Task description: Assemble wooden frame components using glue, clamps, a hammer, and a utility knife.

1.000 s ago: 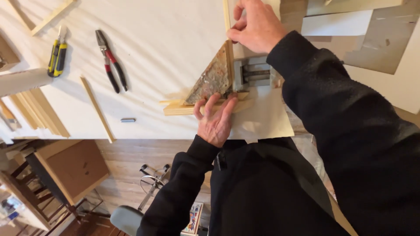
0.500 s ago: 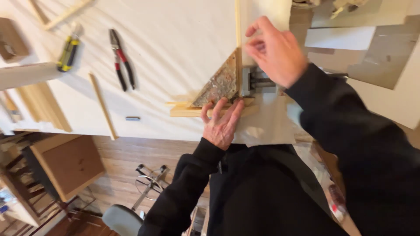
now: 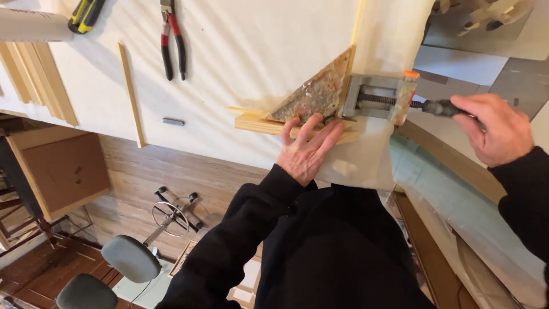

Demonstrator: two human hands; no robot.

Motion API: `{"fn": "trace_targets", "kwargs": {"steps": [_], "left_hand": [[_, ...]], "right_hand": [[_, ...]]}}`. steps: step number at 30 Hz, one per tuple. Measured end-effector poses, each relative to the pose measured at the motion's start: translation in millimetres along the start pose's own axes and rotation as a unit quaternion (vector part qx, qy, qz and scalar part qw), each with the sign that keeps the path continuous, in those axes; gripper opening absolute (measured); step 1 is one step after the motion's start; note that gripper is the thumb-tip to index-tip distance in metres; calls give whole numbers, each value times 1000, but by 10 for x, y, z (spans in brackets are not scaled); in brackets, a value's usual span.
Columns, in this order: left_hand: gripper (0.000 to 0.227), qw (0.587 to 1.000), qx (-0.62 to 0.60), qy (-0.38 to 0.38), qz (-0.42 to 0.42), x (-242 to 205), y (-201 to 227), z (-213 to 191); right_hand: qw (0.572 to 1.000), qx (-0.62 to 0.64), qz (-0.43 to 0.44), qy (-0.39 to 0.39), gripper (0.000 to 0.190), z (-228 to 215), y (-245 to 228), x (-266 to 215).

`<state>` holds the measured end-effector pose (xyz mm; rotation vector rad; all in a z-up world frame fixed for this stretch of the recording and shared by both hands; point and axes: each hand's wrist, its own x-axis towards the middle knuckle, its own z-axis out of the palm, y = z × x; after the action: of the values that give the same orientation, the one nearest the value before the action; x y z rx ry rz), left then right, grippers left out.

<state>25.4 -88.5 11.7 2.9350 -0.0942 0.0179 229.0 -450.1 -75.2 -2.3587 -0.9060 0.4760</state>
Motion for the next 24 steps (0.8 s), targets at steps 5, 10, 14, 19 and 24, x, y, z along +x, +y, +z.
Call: {"fn": "trace_targets", "kwargs": {"steps": [5, 10, 14, 19, 24], "left_hand": [[54, 1000, 5, 0, -8, -92, 28, -40], [53, 1000, 11, 7, -20, -68, 36, 54], [54, 1000, 22, -2, -13, -42, 20, 41], [52, 1000, 5, 0, -20, -40, 38, 45], [54, 1000, 20, -13, -8, -16, 33, 39]], "right_hand": [[896, 262, 337, -121, 35, -69, -139, 250], [991, -81, -103, 13, 38, -474, -698, 411], [980, -93, -169, 39, 32, -461, -751, 439], [996, 68, 15, -56, 25, -336, -466, 334], [983, 133, 118, -48, 23, -526, -841, 484]]}}
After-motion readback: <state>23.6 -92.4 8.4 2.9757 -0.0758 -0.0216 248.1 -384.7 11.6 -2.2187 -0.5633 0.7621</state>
